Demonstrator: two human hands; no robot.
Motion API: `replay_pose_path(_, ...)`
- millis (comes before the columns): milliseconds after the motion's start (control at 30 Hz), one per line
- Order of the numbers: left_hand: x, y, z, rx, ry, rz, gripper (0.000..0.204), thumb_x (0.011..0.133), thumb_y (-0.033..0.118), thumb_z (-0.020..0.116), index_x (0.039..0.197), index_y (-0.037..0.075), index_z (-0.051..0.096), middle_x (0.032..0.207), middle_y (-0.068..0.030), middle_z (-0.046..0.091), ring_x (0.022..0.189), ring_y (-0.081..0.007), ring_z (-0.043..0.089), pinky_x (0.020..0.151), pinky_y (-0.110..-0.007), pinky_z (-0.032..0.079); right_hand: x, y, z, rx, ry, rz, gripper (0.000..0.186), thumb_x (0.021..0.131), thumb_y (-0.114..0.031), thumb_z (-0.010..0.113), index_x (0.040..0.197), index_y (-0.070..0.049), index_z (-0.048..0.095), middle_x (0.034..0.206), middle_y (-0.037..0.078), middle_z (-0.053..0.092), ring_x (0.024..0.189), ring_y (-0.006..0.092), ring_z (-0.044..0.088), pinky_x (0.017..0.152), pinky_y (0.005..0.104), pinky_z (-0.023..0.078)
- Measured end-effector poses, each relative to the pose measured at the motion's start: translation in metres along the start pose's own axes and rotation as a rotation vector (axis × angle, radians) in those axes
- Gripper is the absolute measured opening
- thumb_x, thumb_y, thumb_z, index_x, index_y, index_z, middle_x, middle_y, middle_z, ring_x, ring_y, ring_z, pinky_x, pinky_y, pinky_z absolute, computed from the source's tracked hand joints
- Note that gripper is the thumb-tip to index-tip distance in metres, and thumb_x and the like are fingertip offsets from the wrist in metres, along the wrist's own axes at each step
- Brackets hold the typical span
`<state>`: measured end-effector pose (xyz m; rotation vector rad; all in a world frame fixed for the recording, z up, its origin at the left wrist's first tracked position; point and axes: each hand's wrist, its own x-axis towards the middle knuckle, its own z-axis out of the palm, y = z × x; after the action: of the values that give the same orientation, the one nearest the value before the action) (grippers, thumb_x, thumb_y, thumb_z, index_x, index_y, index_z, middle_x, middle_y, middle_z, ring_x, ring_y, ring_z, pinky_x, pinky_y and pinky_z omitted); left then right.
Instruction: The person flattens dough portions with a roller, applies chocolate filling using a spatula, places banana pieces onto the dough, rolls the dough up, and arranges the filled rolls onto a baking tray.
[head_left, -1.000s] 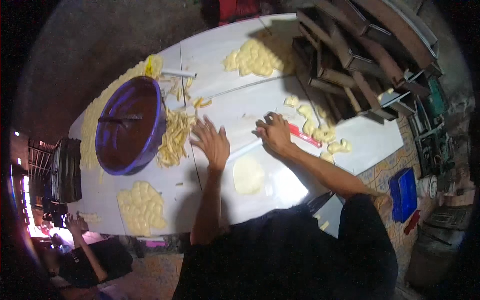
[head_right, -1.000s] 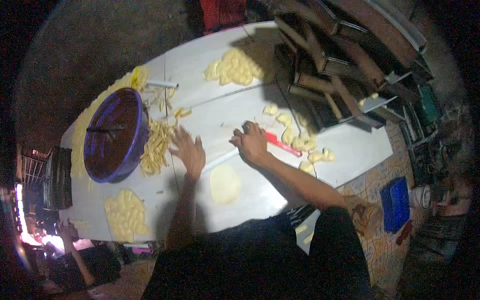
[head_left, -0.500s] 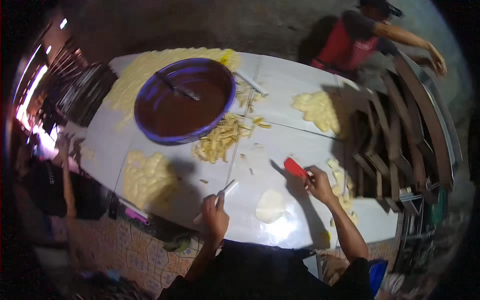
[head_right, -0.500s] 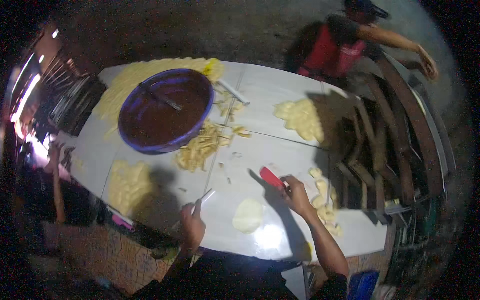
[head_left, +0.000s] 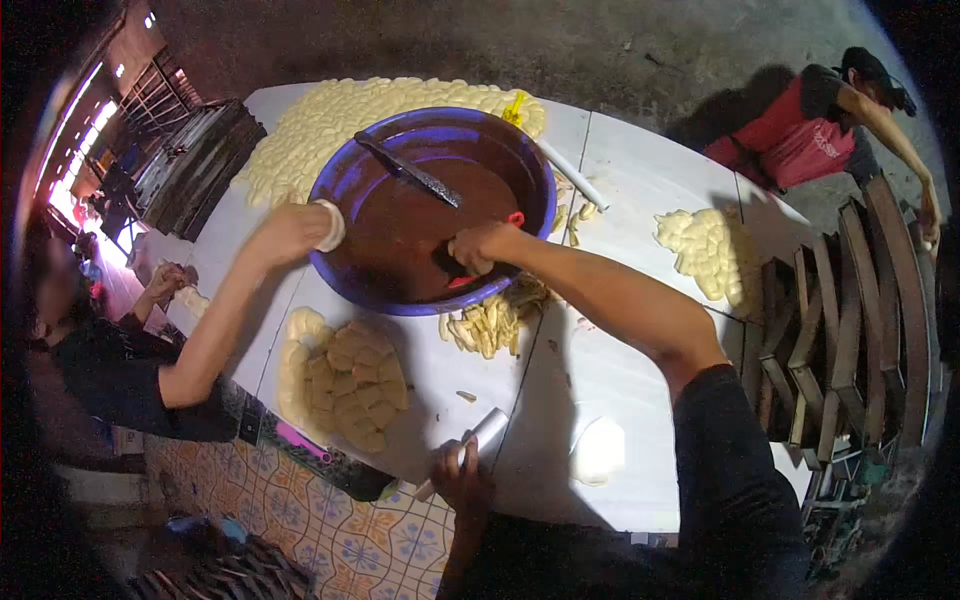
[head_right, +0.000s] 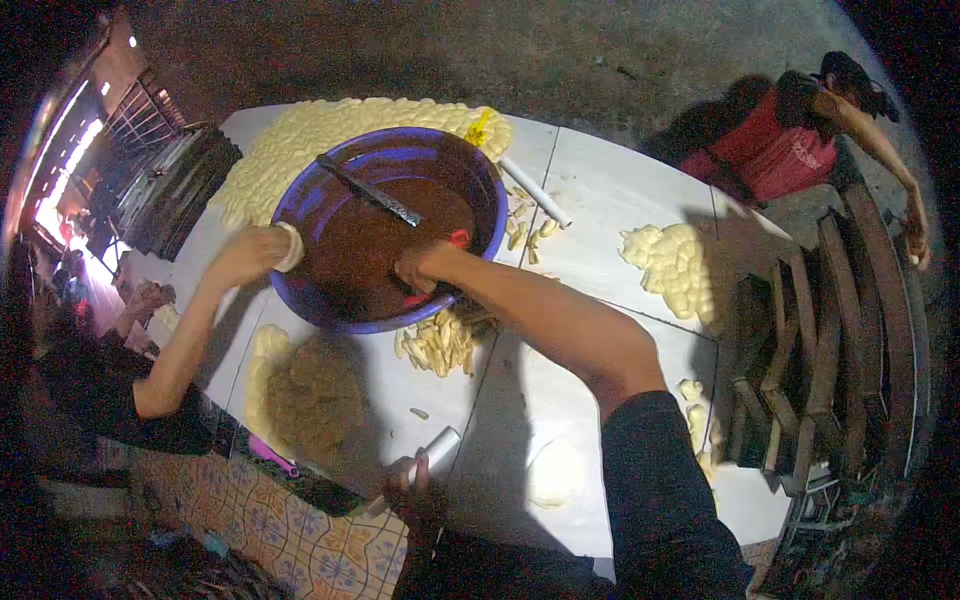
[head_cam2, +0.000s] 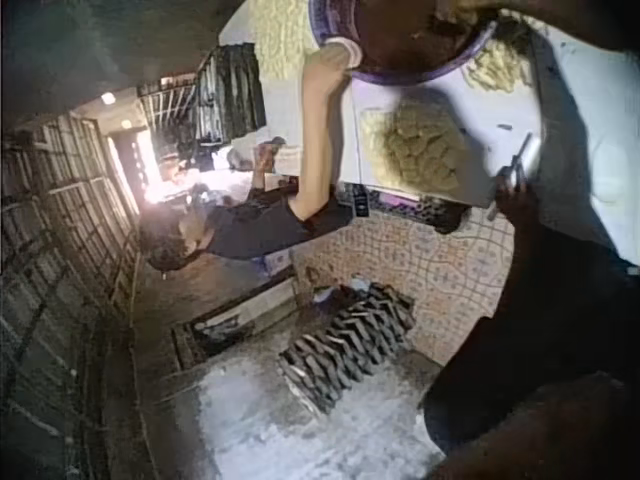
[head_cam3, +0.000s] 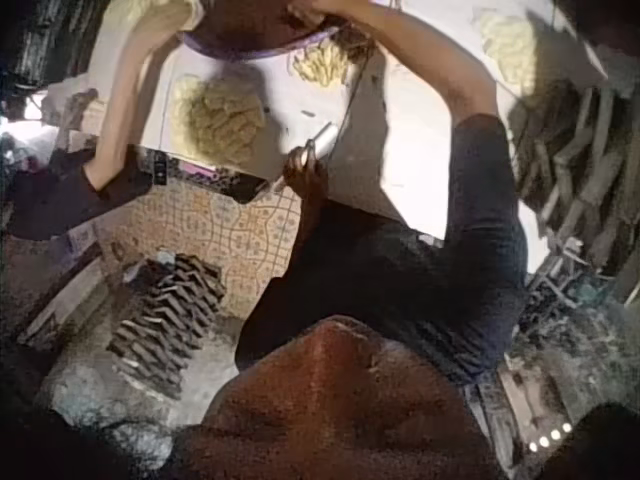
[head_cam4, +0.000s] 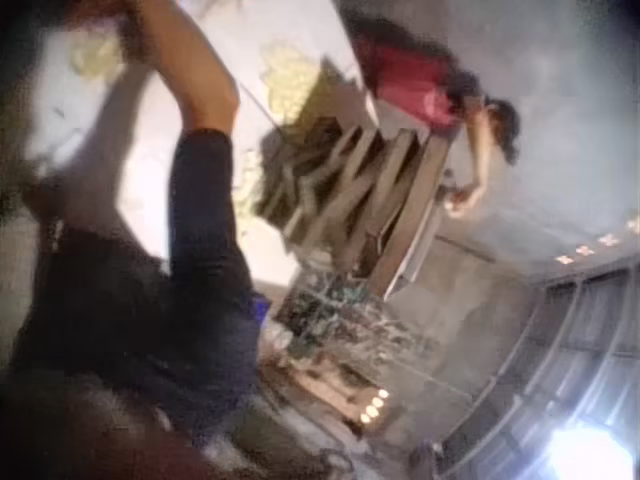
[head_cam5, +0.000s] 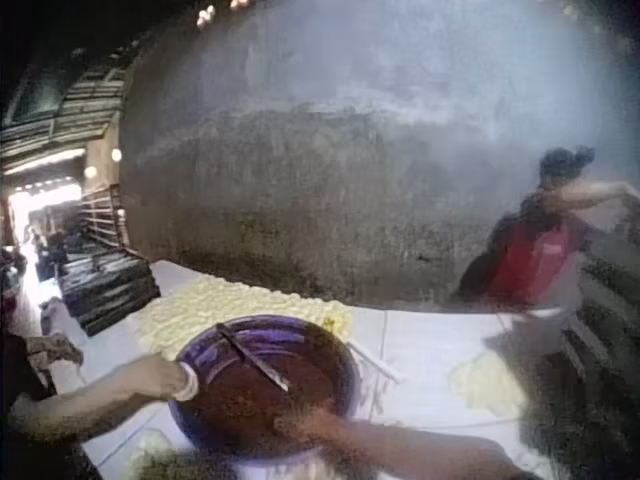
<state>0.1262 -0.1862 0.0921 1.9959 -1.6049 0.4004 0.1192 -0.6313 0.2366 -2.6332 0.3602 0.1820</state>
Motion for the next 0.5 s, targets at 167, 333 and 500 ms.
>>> replay_pose_path(167, -0.009, -0.007, -0.007, 0.086, -0.01, -0.064, 0.03, 0.097, 0.026, 0.056, 0.122, 0.014, 0.069, 0.118, -0.0134, 0.06, 0.105, -0.0351, 0.061, 0.089, -0.053, 0.045, 0.0, -0.067, -0.042, -0.326, -0.144, 0.198, 0.021, 0.078, -0.015, 0.071, 0.095, -0.002, 0.073, 0.078, 0.015, 0.073, 0.073, 0.0318, 0.072, 0.063, 0.0423, 0.056)
replay_pose_path(333, -0.002, 0.003, 0.004, -0.024, 0.077, -0.049, 0.026, 0.095, 0.016, 0.062, 0.116, 0.008, 0.073, 0.112, -0.0159, 0.063, 0.102, -0.0358, 0.062, 0.087, -0.049, 0.049, -0.067, -0.053, -0.08, 0.227, -0.22, 0.02, 0.027, 0.08, -0.01, 0.064, 0.104, -0.003, 0.075, 0.07, 0.012, 0.068, 0.058, 0.018, 0.06, 0.056, 0.0377, 0.047)
replay_pose_path(500, -0.045, -0.032, 0.021, -0.131, 0.004, -0.219, 0.032, 0.088, -0.002, 0.062, 0.119, 0.002, 0.072, 0.106, -0.0218, 0.067, 0.095, -0.0395, 0.064, 0.083, -0.05, 0.05, -0.215, -0.131, -0.038, 0.267, -0.09, -0.012, 0.033, 0.078, -0.001, 0.065, 0.109, -0.007, 0.075, 0.091, 0.015, 0.072, 0.083, 0.0318, 0.067, 0.075, 0.0425, 0.05)
